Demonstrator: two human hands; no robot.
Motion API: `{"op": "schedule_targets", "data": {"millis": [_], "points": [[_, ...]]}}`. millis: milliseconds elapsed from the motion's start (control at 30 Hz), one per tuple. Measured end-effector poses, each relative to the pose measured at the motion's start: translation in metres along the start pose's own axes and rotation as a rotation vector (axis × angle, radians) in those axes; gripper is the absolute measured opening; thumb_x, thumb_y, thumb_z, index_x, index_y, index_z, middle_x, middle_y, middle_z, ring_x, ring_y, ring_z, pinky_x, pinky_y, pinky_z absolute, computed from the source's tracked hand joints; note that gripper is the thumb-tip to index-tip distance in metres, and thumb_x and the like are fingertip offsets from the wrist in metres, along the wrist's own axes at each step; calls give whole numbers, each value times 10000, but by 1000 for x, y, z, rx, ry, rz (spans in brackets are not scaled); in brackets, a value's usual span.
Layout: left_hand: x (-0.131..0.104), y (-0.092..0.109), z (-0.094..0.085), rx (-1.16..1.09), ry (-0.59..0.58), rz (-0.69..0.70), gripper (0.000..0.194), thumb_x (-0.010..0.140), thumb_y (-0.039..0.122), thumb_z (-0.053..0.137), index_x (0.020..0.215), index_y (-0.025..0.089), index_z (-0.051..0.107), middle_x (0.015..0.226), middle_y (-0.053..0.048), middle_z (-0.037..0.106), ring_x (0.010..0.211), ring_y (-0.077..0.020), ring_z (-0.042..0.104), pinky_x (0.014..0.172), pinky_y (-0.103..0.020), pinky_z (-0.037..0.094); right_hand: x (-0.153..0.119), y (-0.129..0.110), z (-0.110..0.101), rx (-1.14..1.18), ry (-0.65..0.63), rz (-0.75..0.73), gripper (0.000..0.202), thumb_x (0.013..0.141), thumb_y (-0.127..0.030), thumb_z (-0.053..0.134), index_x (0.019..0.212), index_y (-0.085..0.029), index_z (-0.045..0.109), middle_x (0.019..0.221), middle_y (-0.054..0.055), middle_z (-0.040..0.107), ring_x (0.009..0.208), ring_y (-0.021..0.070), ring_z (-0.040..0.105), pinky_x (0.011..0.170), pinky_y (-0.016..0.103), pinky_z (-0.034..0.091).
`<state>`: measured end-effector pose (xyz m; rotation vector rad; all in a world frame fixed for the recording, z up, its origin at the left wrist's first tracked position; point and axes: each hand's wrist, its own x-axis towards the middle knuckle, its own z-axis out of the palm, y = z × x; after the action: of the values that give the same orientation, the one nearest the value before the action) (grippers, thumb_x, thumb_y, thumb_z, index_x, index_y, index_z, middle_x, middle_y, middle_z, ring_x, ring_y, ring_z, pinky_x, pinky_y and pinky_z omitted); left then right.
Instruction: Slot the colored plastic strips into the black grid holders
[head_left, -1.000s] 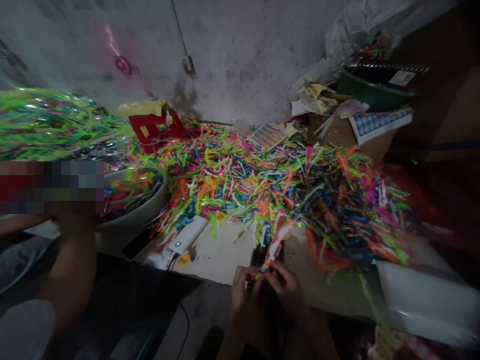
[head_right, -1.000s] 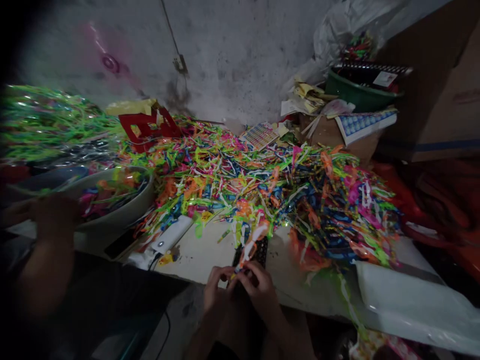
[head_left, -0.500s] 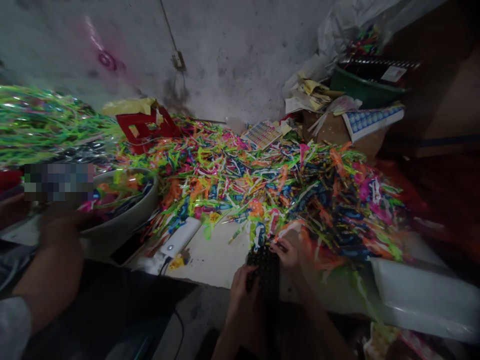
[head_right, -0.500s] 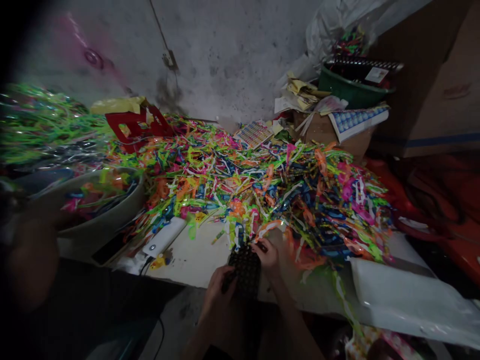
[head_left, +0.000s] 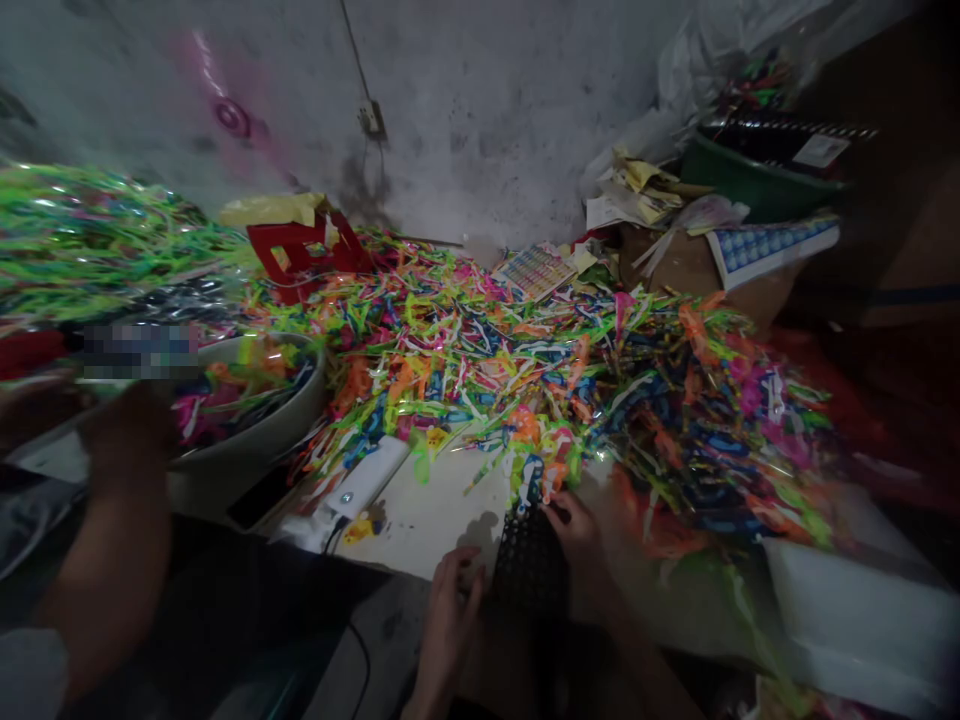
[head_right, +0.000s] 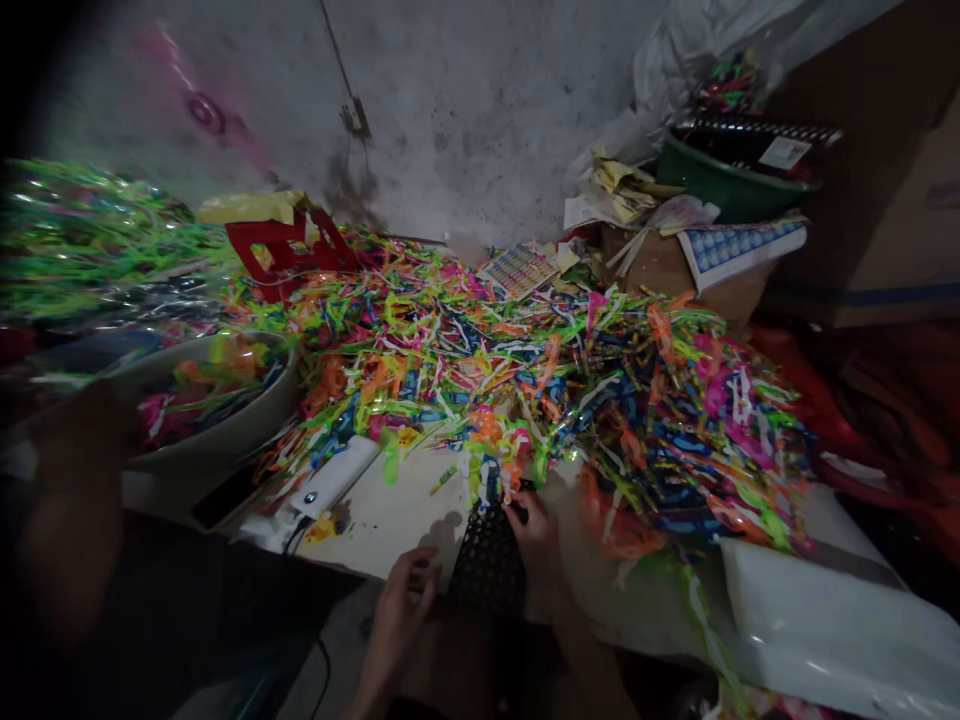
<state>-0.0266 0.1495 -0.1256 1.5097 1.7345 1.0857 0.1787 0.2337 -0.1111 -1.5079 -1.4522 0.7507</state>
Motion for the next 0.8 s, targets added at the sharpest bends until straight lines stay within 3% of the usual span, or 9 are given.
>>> {"op": "schedule_targets", "data": {"millis": [400, 633, 800], "points": [[1, -2, -5, -30, 35, -30, 299, 828, 416, 474, 985, 190, 591, 952, -90, 630, 881, -240, 606, 786, -413, 505, -1, -8, 3, -22, 69, -27, 249, 791, -433, 533, 826, -203, 620, 821, 63, 704, 765, 206, 656, 725, 309, 508], [-3, 2, -8, -41, 10, -80, 327, 844, 454, 456, 1009, 202, 581, 941, -78, 621, 827, -228, 608, 712, -373, 514, -9, 9, 4, 51, 177, 116, 337, 766, -503, 562, 877, -190, 614, 823, 75, 712, 777, 232, 652, 703, 328, 507], [-4, 1, -10, -44, 7, -55, 346, 846, 471, 448, 1010, 198, 582, 941, -82, 627, 820, -230, 608, 708, -375, 517, -10, 16, 7, 80, 195, 108, 367, 750, -495, 573, 918, -174, 624, 862, 90, 712, 806, 242, 649, 738, 348, 503]]}}
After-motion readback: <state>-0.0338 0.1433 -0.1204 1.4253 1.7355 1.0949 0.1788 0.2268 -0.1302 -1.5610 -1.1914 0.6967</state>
